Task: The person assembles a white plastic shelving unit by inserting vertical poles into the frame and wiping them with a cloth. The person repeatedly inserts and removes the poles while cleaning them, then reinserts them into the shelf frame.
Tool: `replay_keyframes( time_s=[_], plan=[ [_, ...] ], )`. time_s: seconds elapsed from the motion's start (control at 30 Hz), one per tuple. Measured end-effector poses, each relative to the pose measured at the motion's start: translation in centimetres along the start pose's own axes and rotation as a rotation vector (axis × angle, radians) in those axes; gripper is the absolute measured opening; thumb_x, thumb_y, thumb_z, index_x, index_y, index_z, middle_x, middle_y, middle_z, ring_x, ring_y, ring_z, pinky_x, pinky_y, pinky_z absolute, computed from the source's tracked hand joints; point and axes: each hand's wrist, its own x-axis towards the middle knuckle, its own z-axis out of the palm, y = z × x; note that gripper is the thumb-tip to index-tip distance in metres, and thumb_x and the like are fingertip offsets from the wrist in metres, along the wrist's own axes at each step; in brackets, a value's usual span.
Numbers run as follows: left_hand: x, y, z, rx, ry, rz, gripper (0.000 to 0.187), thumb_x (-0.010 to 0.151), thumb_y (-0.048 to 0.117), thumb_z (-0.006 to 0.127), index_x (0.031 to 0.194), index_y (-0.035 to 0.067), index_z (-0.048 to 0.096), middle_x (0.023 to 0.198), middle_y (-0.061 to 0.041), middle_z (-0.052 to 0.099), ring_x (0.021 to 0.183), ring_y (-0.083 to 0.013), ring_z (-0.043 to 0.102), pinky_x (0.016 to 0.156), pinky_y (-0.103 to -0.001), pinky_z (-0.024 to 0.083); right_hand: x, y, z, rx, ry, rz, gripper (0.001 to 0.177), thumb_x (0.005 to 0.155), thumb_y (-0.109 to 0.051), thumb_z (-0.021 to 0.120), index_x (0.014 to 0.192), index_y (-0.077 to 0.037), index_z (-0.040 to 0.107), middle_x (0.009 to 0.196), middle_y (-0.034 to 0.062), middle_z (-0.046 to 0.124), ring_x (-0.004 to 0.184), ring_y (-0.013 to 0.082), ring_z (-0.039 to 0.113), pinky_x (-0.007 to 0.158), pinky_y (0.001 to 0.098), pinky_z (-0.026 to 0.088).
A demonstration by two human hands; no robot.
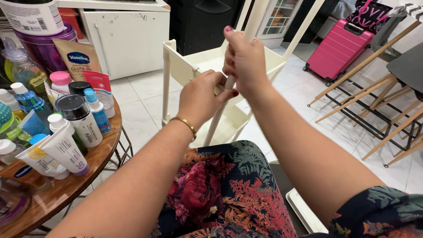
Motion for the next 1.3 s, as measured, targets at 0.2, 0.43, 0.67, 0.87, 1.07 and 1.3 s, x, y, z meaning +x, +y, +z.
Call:
replay_keyframes(
  time_s=[0.2,0.43,0.67,0.87,1.07,1.3],
  plan=[
    [3.3,-2.7,-2.5,0.382,0.130,0.397,0.045,0.063,0.067,0.082,0.074,0.024,0.078,0.095,0.000,0.071,0.107,-0.0325,0.061,0.098,-0.063,0.031,-1.6,-0.9,-3.2,0.108,-0.298,0.250,0.051,0.103,-0.036,0.064,0.067,-0.015,0.035,0.053,-0.0009,0.034,0.046,0.0129,0.027,0.049,0.0317,0.027],
    [3.8,-4.2,-1.4,0.284,-0.117,0.176,0.053,0.070,0.066,0.082,0.083,0.015,0.074,0.091,-0.001,0.070,0.104,-0.0238,0.063,0.115,-0.058,0.027,-1.3,1.3,-0.3,-0.015,0.113,-0.027,0.044,0.099,-0.031,0.065,0.066,-0.015,0.041,0.050,-0.0026,0.035,0.038,0.0113,0.028,0.038,0.0328,0.024],
    [3.1,-5.4,-0.3,0.191,0.016,0.230,0.055,0.069,0.063,0.087,0.081,0.011,0.072,0.089,-0.004,0.069,0.102,-0.0278,0.061,0.115,-0.059,0.026,-1.0,1.2,-1.0,-0.035,0.025,0.032,0.039,0.097,-0.027,0.065,0.068,-0.014,0.043,0.050,-0.0015,0.038,0.039,0.0120,0.033,0.042,0.0320,0.031],
    [3.1,-6.1,-0.2,0.134,0.073,0.271,0.054,0.070,0.059,0.089,0.082,0.010,0.070,0.088,-0.005,0.067,0.105,-0.0306,0.057,0.115,-0.057,0.025,-0.2,-0.8,-3.9,0.042,-0.493,0.185,0.047,0.103,-0.031,0.067,0.070,-0.012,0.040,0.059,0.0044,0.042,0.051,0.0160,0.039,0.064,0.0336,0.041],
    [3.0,-6.3,-0.1,0.148,0.128,0.296,0.053,0.072,0.058,0.089,0.083,0.010,0.071,0.088,-0.006,0.066,0.106,-0.0317,0.057,0.115,-0.058,0.023,-1.0,1.5,-0.5,-0.010,0.044,-0.014,0.044,0.099,-0.027,0.066,0.066,-0.015,0.040,0.051,-0.0016,0.037,0.040,0.0104,0.030,0.040,0.0313,0.025],
    [2.7,-6.0,-0.1,0.134,0.125,0.270,0.054,0.072,0.059,0.088,0.085,0.010,0.070,0.090,-0.005,0.066,0.107,-0.0312,0.056,0.115,-0.054,0.028,-0.9,2.1,0.7,-0.062,0.198,-0.129,0.039,0.098,-0.026,0.065,0.068,-0.013,0.043,0.049,-0.0015,0.038,0.036,0.0105,0.031,0.036,0.0330,0.027]
  ],
)
